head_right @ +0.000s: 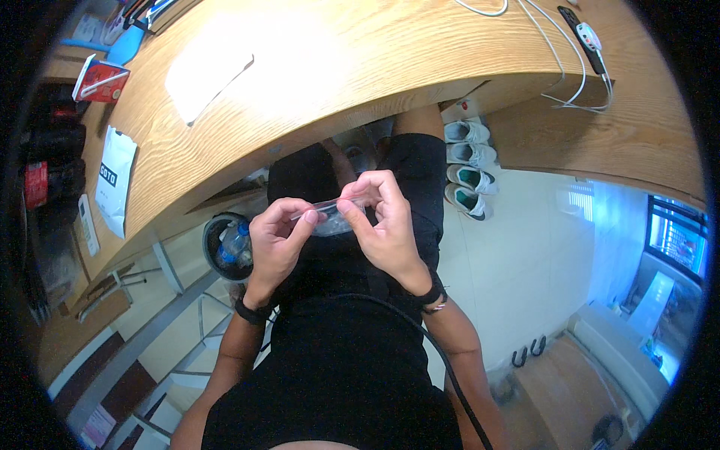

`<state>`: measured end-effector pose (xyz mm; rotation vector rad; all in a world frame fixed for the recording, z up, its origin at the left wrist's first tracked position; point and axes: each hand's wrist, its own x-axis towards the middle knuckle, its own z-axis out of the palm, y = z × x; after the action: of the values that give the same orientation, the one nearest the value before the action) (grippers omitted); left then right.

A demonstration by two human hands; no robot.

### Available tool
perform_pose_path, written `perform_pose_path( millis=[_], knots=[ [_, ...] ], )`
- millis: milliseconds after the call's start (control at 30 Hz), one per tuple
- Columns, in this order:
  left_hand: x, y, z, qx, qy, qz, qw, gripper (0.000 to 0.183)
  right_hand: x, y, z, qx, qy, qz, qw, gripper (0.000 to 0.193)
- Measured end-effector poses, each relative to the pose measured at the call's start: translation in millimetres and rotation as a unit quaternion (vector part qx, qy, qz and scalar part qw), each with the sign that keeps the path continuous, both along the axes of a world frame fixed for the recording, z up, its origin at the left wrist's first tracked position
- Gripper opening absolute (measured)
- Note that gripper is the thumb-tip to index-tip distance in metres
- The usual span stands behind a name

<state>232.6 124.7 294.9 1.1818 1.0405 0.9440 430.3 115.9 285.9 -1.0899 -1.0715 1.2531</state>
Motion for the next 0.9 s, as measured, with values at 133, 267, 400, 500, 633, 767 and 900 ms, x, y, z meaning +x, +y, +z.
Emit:
perform_pose_path(
  millis=[133, 267, 400, 500, 633, 767, 900],
  knots=[
    [4, 0, 2, -0.006, 0.011, 0.023, 1.0, 0.013, -1, 2, 9, 0.001, -0.01, 0.0, 1.0, 0.034],
    [3, 0, 4, -0.007, 0.033, 0.019, 0.999, 0.015, -2, 1, 14, 0.013, -0.04, 0.011, 0.999, 0.038],
    [6, -1, 3, -0.017, 0.013, 0.032, 0.999, 0.014, -5, 0, 13, 0.002, -0.068, 0.017, 0.998, 0.037],
    [8, 1, 5, 0.008, 0.003, 0.025, 1.0, 0.013, -6, -2, 9, 0.006, -0.038, 0.005, 0.999, 0.035],
    [9, 3, 10, 0.052, 0.043, 0.006, 0.998, 0.012, -6, -3, 8, -0.01, -0.028, 0.023, 0.999, 0.034],
    [9, 1, 4, 0.03, 0.05, 0.007, 0.998, 0.012, -9, -2, 12, -0.008, -0.036, 0.019, 0.999, 0.034],
    [9, 3, 7, 0.047, 0.062, 0.011, 0.997, 0.011, -8, 0, 15, -0.01, -0.017, -0.007, 1.0, 0.035]
  ],
)
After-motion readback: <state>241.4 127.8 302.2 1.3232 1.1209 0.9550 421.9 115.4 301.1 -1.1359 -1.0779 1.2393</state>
